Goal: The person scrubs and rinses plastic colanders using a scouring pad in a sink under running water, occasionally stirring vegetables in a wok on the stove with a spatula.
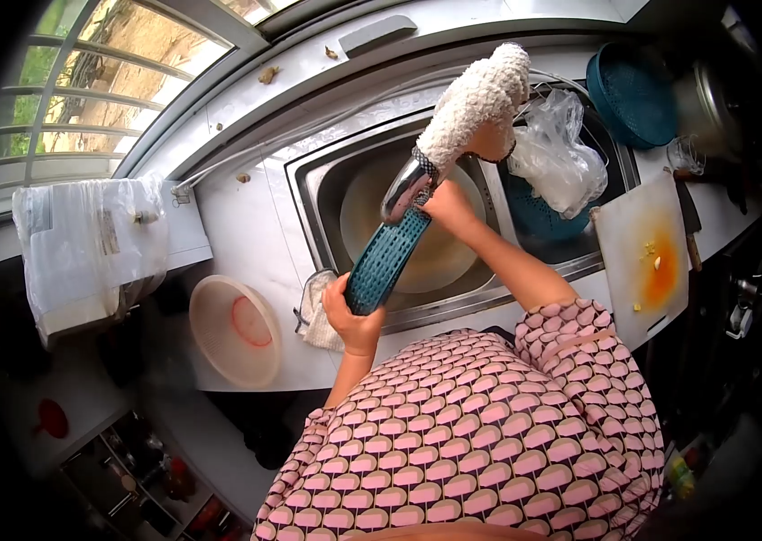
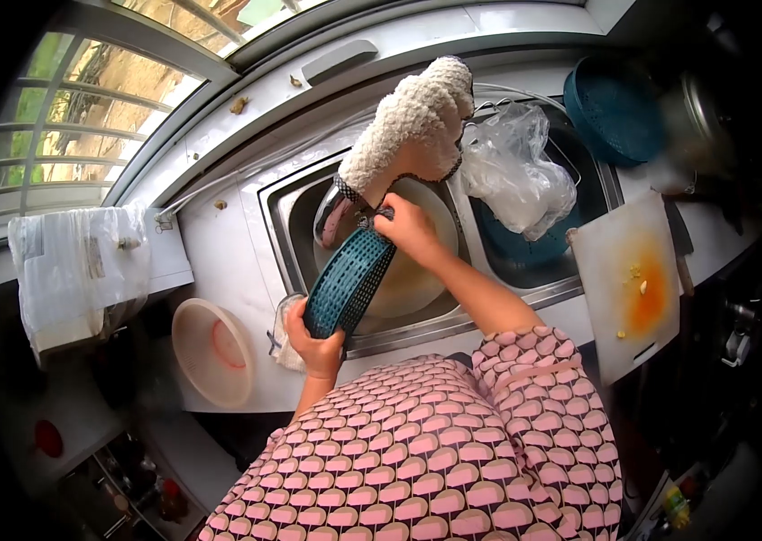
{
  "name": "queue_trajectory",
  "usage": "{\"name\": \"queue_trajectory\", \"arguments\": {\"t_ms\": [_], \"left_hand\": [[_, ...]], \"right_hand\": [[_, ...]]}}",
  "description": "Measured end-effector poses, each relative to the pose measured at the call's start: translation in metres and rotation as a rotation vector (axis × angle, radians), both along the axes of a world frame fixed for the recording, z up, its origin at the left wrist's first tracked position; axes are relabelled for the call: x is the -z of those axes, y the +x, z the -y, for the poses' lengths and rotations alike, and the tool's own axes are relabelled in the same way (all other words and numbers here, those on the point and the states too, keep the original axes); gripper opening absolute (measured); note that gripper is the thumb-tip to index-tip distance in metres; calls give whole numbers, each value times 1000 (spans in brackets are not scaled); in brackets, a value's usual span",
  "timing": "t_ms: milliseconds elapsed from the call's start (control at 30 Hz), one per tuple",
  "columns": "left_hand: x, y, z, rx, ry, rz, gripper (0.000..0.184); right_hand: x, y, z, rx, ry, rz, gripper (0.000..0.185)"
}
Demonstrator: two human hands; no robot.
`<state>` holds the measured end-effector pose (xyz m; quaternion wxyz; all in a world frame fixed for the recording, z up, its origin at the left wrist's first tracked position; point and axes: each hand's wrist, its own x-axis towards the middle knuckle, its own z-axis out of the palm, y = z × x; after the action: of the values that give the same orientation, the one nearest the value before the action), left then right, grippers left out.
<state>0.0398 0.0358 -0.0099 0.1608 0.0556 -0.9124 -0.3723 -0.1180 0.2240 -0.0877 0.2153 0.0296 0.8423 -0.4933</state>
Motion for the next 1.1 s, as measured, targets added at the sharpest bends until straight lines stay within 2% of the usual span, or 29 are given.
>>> {"name": "queue_trajectory", "arguments": {"t_ms": [67,167,200,267,300,400,433,467,533,567,600,667,700,767,800,867,900,967,1033,1067,1100], "left_hand": [[5,6,5,-6,34,-5,60],[29,14,19,6,173,2,59],[25,12,23,6,171,1,59],[7,6,27,125,-108,21,75],[-4,3,26,142,-100,81,87],[-50,-23,4,209,-242,215,89],[-53,-29,-5,110,-235,255,89],[-56,-35,-8,105,-239,252,89],[-58,-49,-16,70,-337,380,79],[-53,-51,-20,97,-374,274,58],[-44,-48,-22,105,-368,276,58],[-26,-43,-19,109,-436,246,42],[-35,-47,-27,86,-367,247,35],[-42,-43,-25,48,-317,219,35],[-43,-41,-25,12,-263,185,35],[-45,-37,-20,16,-267,154,36],[-46,-36,-20,-6,-212,151,37],[-41,-31,-12,-43,-74,150,38],[-37,-28,-28,8,-94,138,38],[-36,-28,-35,58,-109,123,38],[-27,-30,-36,25,4,143,38]], "right_hand": [[54,10,0,253,-466,-47,27],[32,21,7,367,-587,-155,27],[12,23,8,367,-589,-155,27],[-34,29,6,238,-359,-196,26],[-42,30,7,204,-336,-265,26],[-72,39,13,156,-282,-400,25],[-75,40,16,105,-192,-538,26],[-82,43,20,103,-198,-541,26],[-104,53,24,-78,-99,-624,26],[-115,58,28,-129,-170,-660,26],[-123,64,33,-184,-246,-695,27],[-118,68,34,-167,-251,-679,27],[-109,63,28,-120,-196,-650,27],[-88,50,12,44,-46,-586,27],[-66,46,3,45,-47,-590,27],[-27,43,-11,255,-271,-118,26],[-34,41,-9,255,-271,-125,26],[-69,48,2,279,-204,-439,24],[-118,54,10,-62,-88,-618,24],[-131,65,20,-163,-135,-718,24],[-135,72,26,-157,-99,-761,26]]}}
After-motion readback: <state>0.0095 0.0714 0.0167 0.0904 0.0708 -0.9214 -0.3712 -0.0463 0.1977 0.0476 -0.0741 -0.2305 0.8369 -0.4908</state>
